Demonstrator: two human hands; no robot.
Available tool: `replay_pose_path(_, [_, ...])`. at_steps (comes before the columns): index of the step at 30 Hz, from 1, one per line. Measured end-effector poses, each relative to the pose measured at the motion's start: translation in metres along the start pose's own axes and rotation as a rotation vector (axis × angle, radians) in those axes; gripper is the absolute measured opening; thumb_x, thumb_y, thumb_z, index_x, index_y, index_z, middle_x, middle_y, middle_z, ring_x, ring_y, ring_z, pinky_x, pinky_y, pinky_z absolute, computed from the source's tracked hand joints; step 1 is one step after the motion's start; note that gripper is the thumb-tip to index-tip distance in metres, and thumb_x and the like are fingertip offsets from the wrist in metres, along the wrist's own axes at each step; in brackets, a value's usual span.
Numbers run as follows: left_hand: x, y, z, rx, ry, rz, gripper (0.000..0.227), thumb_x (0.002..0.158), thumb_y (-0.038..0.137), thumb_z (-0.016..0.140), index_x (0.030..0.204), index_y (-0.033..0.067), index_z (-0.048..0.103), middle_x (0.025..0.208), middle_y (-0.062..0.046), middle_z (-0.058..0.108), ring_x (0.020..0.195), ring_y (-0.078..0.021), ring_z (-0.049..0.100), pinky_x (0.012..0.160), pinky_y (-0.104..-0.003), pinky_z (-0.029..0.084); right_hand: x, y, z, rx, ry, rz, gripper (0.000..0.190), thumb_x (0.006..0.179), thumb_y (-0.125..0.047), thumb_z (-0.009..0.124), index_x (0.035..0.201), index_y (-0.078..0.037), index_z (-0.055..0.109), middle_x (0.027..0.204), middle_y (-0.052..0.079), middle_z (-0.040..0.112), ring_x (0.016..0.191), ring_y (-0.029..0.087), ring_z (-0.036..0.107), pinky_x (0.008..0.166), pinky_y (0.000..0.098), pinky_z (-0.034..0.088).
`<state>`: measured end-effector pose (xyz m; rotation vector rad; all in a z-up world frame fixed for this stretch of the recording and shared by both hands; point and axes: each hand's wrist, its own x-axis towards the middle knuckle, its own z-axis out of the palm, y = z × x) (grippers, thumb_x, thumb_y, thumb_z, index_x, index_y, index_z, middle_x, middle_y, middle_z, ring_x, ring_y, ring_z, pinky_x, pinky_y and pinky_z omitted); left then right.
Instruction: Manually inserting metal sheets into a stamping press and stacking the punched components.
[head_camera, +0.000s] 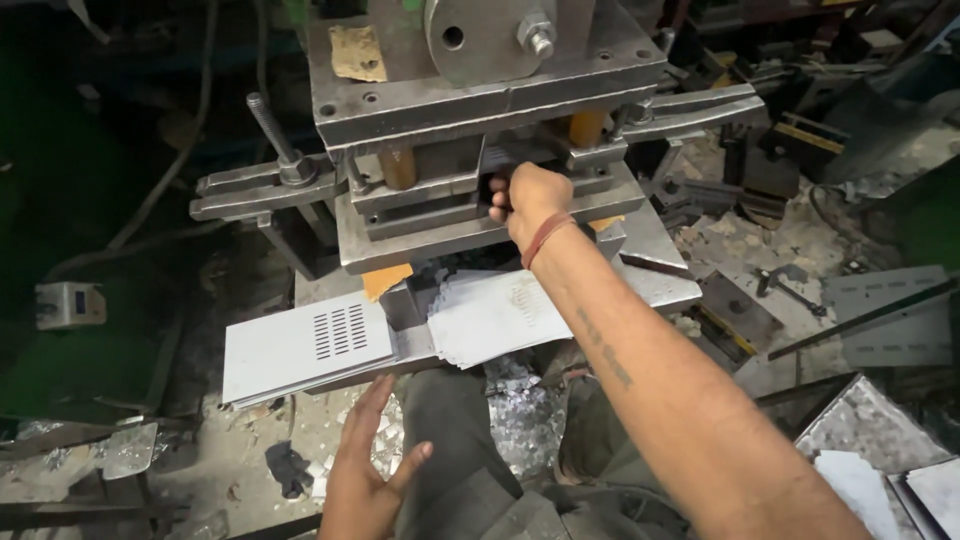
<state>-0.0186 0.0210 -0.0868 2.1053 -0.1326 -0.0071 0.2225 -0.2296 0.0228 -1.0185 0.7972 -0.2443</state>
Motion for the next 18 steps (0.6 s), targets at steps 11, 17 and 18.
replay_pose_path(11, [0.093, -0.032, -0.091, 0.418, 0.005, 0.055, 0.096, 0.065, 0.021, 0.093, 0.151, 0.0213, 0.051, 0.159, -0.016, 0.045, 0.154, -0.0401, 0.030, 0.123, -0.059, 0.030, 0.020, 0.009, -0.001, -0.164, -0.041, -0.075, 0.026, 0.090, -0.001, 0.042, 0.082, 0.006, 0.066, 0.061, 0.012, 0.063, 0.041, 0.017, 0.057, 0.032, 0.0299, 0.052])
replay_pose_path(17, [0.160, -0.095, -0.126, 0.888, -0.277, -0.062, 0.145, 0.041, 0.050, 0.105, 0.164, 0.0343, 0.029, 0.160, -0.015, 0.040, 0.151, -0.0364, 0.036, 0.123, -0.060, 0.032, 0.012, 0.005, -0.001, -0.281, -0.048, -0.106, 0.030, 0.091, -0.005, 0.040, 0.080, 0.006, 0.066, 0.057, 0.010, 0.060, 0.041, 0.017, 0.063, 0.034, 0.0280, 0.061])
replay_pose_path(18, [0.165, -0.088, -0.129, 0.982, -0.318, -0.063, 0.145, 0.037, 0.058, 0.105, 0.162, 0.0352, 0.034, 0.150, -0.012, 0.056, 0.143, -0.0321, 0.053, 0.122, -0.056, 0.039, 0.015, 0.005, -0.002, -0.278, -0.050, -0.115, 0.031, 0.090, -0.005, 0.039, 0.078, 0.006, 0.066, 0.057, 0.011, 0.063, 0.040, 0.017, 0.064, 0.034, 0.0278, 0.062])
